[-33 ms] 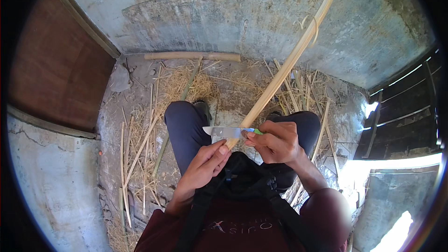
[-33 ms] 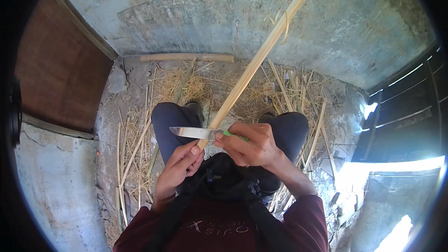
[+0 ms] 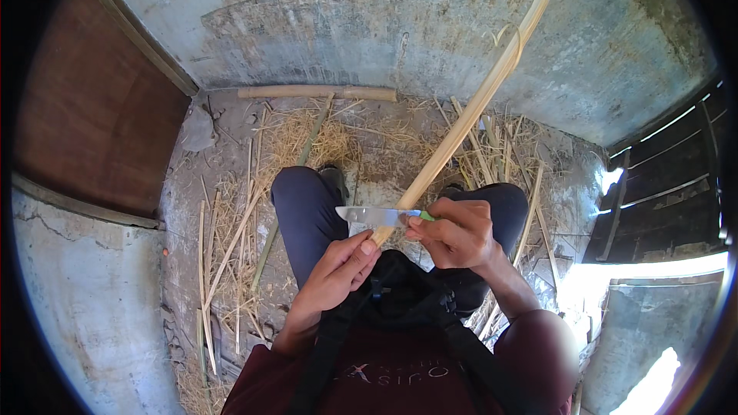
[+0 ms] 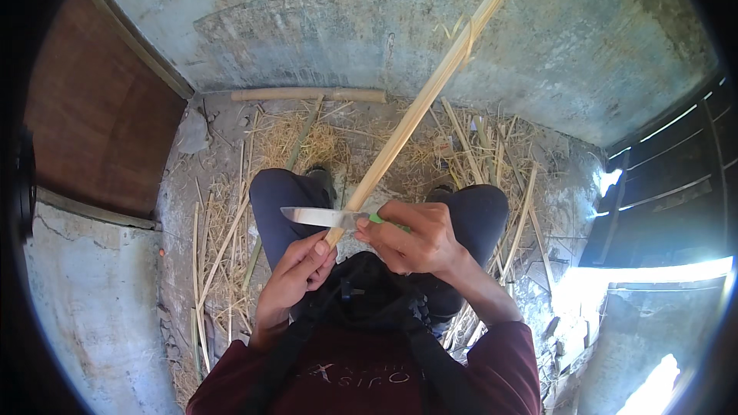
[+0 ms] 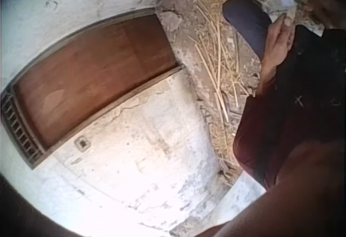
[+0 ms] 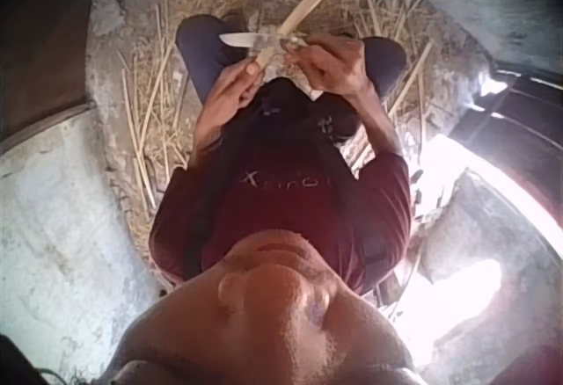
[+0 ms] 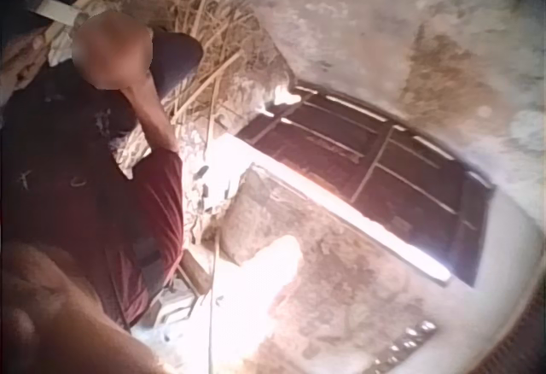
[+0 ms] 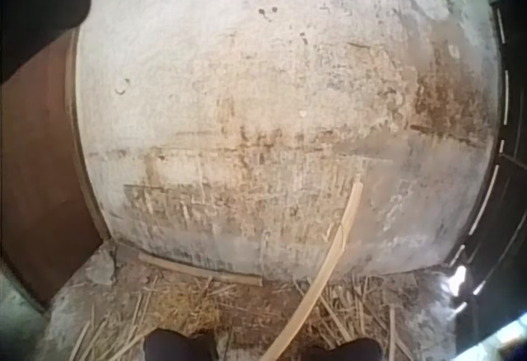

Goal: The person shaves a wooden pole using a knife held in the right hand while steadying the pole with the left hand, creating wood curls on the ground.

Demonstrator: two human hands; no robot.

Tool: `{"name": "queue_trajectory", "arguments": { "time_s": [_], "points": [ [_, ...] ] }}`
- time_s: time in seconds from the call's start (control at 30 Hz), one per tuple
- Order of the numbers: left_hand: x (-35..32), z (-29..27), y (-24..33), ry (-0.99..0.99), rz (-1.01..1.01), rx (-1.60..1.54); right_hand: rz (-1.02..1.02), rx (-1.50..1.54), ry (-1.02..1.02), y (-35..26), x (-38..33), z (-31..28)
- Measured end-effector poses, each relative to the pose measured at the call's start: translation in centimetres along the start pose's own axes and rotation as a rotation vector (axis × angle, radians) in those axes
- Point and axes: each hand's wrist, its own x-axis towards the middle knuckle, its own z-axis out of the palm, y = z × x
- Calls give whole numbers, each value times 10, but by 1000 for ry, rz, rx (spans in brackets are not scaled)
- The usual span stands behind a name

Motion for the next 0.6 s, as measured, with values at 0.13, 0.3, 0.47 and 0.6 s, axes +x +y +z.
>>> {"name": "queue_trajectory", "arguments": {
  "time_s": [0.13, 0.3, 0.47, 0.6],
  "points": [
    [-4, -1, -1, 0, 0, 25, 67, -34, 106, 18, -2, -11],
    [-7, -4, -6, 7, -13, 41, 121, -34, 133, 26, 4, -22],
    [-11, -6, -7, -1, -37, 47, 186, -19, 209, 36, 1, -25],
    [-9, -4, -8, 1, -22, 94, 122, -4, 60, 30, -4, -27]
  ]
}}
